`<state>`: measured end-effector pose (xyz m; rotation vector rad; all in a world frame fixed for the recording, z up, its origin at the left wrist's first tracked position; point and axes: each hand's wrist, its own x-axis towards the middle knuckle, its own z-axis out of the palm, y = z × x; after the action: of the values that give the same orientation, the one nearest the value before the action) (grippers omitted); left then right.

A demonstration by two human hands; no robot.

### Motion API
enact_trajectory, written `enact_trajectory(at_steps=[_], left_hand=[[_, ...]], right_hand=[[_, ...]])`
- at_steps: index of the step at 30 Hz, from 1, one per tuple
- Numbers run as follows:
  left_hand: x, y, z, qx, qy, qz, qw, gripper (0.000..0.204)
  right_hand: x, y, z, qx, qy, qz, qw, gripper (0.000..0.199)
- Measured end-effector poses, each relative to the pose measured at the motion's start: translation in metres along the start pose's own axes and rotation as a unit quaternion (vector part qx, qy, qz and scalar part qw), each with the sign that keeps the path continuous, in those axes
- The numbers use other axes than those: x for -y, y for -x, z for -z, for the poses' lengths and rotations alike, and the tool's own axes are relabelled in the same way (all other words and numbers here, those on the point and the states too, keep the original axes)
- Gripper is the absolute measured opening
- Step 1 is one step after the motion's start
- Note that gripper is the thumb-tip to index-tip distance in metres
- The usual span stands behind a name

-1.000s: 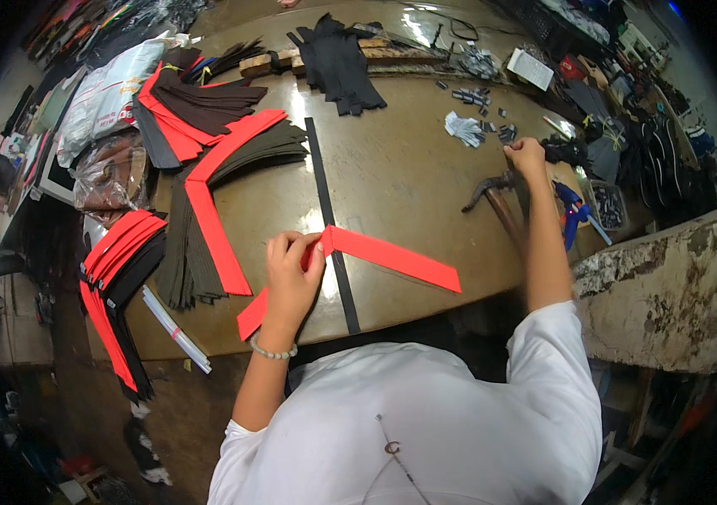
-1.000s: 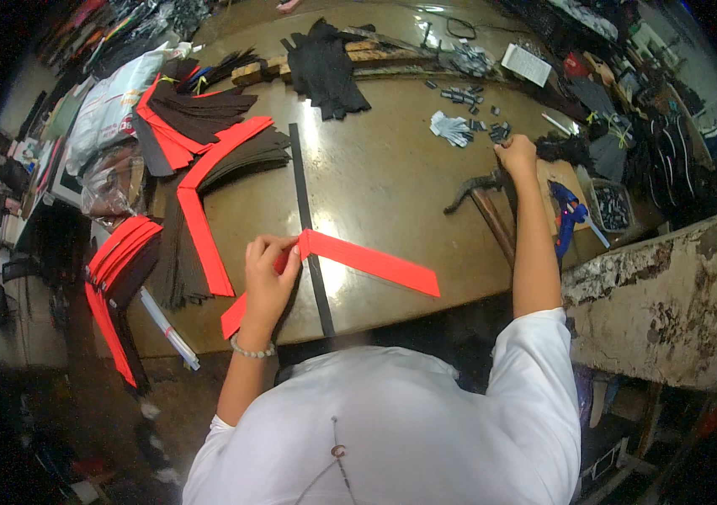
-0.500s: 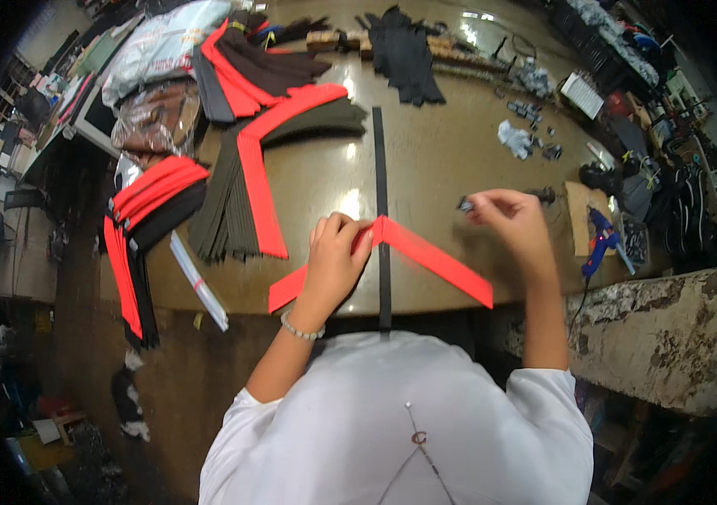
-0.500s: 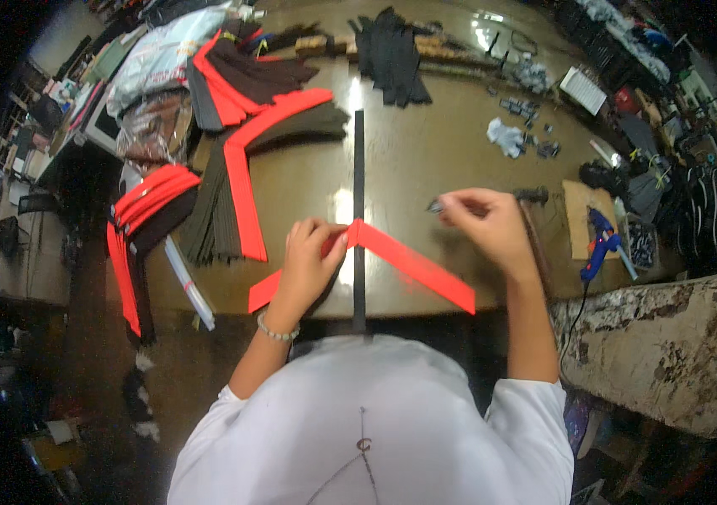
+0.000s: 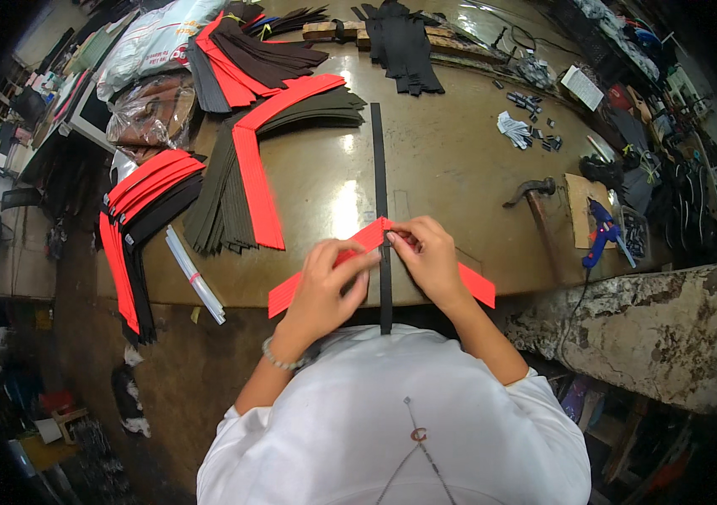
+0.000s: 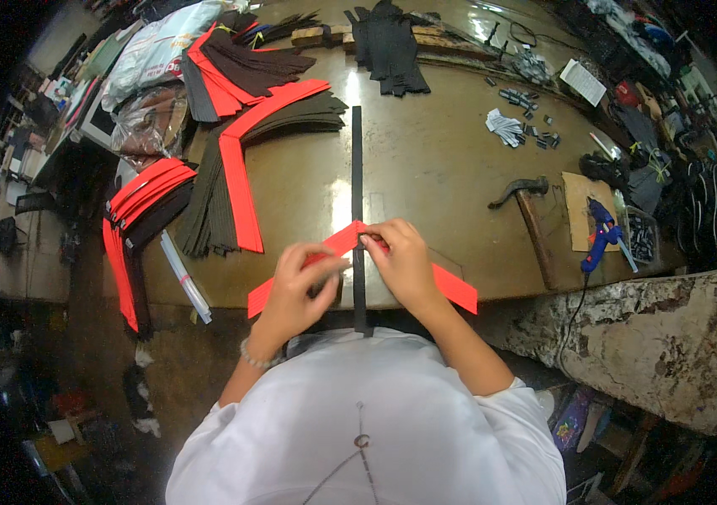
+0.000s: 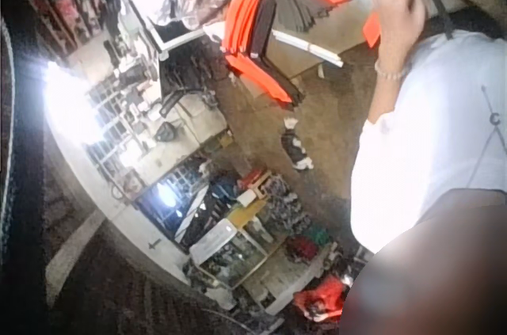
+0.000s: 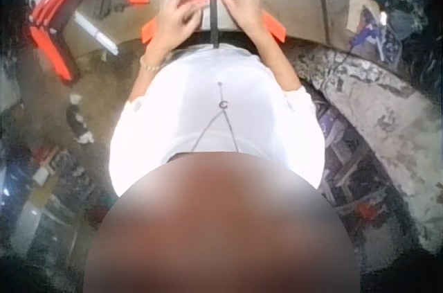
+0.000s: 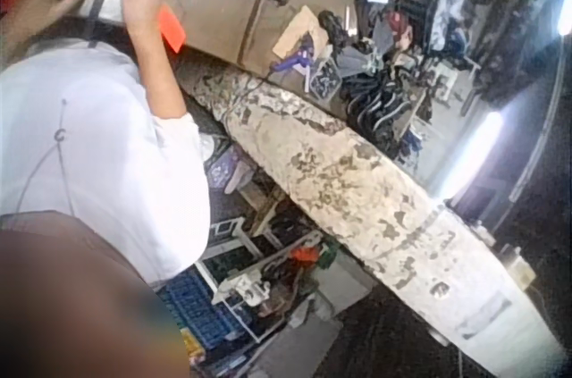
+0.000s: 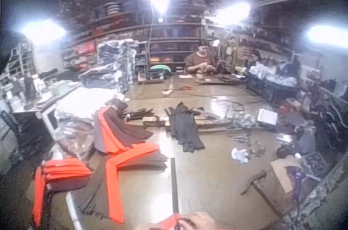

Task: The person repeatedly applies hot glue to red fabric strips, attaches them to black fabric strips, and secures small metal fasteners with a hammer. The person handles the strips one at a time and places completed units on the table.

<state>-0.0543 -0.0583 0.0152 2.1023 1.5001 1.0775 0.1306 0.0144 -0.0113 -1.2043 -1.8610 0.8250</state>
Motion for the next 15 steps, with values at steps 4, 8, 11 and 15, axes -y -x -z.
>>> enact_trajectory(at_steps=[4, 8, 11, 15], left_hand=[[-0.011, 0.015, 0.006, 0.105, -0.042, -0.057, 0.992, 0.062], [-0.009, 0.007, -0.008, 0.102, -0.004, -0.034, 0.994, 0.063], [0.0, -0.003, -0.013, 0.076, 0.063, 0.021, 0.995, 0.058], [0.014, -0.016, -0.019, 0.022, 0.096, 0.067, 0.993, 0.04]], right_hand=[[-0.001, -0.004, -0.001, 0.01, 0.008, -0.02, 1.0, 0.016], [0.001, -0.008, 0.001, 0.018, 0.01, -0.031, 0.999, 0.018], [0.003, -0.01, 0.002, 0.016, 0.02, -0.053, 0.998, 0.018], [0.005, -0.01, 0.001, 0.02, 0.018, -0.069, 0.997, 0.016]])
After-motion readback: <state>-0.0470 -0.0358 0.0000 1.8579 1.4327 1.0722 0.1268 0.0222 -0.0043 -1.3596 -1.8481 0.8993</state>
